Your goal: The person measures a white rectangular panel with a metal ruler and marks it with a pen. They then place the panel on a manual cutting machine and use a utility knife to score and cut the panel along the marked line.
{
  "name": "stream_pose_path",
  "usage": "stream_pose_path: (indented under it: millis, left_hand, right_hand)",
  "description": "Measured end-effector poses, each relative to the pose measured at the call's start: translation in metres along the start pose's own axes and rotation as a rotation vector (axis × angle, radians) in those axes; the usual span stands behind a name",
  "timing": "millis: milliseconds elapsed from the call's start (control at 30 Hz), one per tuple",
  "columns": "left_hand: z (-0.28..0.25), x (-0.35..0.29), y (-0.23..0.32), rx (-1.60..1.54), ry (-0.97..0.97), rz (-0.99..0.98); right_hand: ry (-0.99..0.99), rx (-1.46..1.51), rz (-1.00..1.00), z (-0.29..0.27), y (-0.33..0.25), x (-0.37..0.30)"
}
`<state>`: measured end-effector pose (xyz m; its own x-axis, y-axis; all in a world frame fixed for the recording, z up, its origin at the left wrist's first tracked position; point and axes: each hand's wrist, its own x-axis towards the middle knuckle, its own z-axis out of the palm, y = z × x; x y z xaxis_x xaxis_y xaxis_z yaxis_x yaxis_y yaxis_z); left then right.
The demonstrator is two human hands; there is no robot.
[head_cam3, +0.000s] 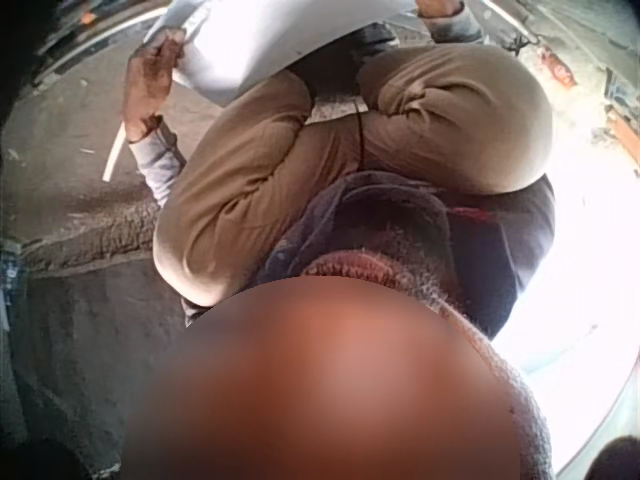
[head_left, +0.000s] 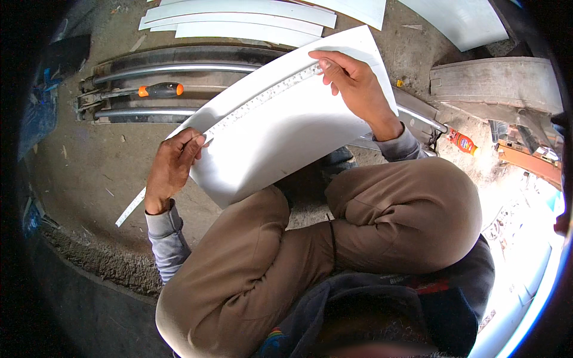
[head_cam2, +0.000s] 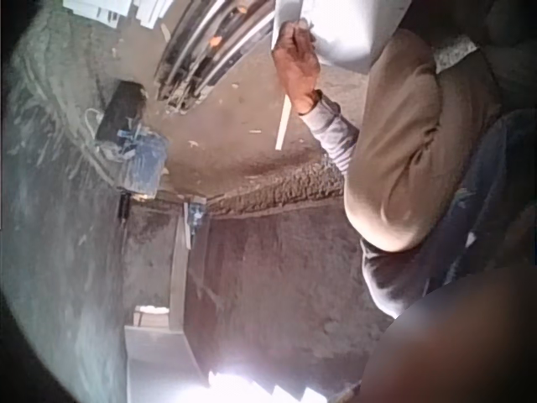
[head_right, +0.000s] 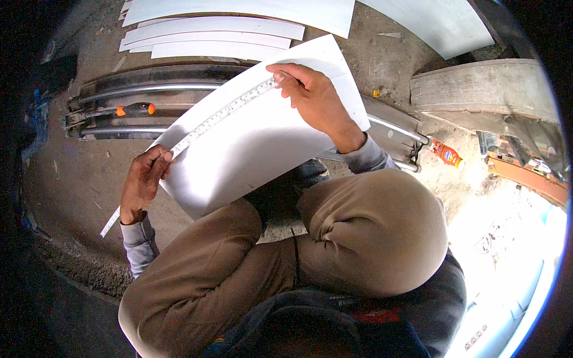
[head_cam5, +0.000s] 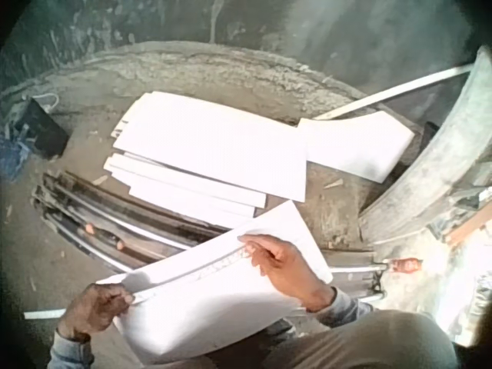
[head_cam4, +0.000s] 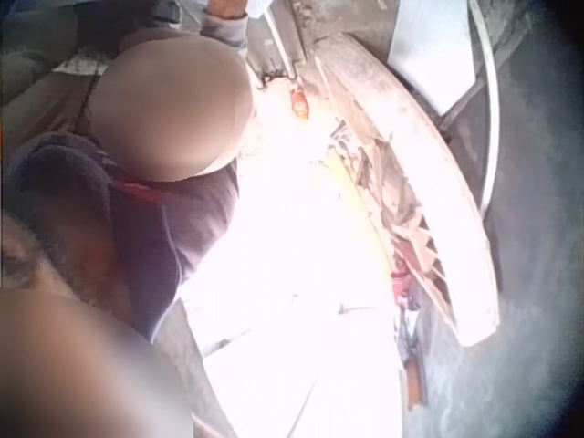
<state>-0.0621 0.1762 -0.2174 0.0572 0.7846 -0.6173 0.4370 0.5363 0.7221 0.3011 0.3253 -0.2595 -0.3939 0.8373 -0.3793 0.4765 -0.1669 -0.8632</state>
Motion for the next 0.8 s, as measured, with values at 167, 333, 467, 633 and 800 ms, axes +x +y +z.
stream_pose_path:
  millis: [167,333,467,633,800]
  left_hand:
    - [0.012,-0.004,-0.001,0.018,-0.073,-0.040]
    - [0.016,-0.021,-0.029,-0.225,-0.049,-0.106]
    - [-0.031,-0.048,-0.065,-0.109,0.055,-0.038]
    - [-0.075,-0.045,-0.100,-0.009,0.106,-0.140]
    - [-0.078,-0.031,-0.101,0.014,0.087,-0.067]
  right_hand:
    - [0.025,-0.035,-0.101,-0.016,0.015,-0.011]
    - [0.171,-0.051,0.036,-0.022,0.041,-0.030]
    - [0.312,-0.225,-0.161,-0.014,0.043,-0.009]
    - [0.307,-0.237,-0.220,0.006,0.026,0.016]
    - [0.327,-0.376,-0.310,0.017,0.017,0.026]
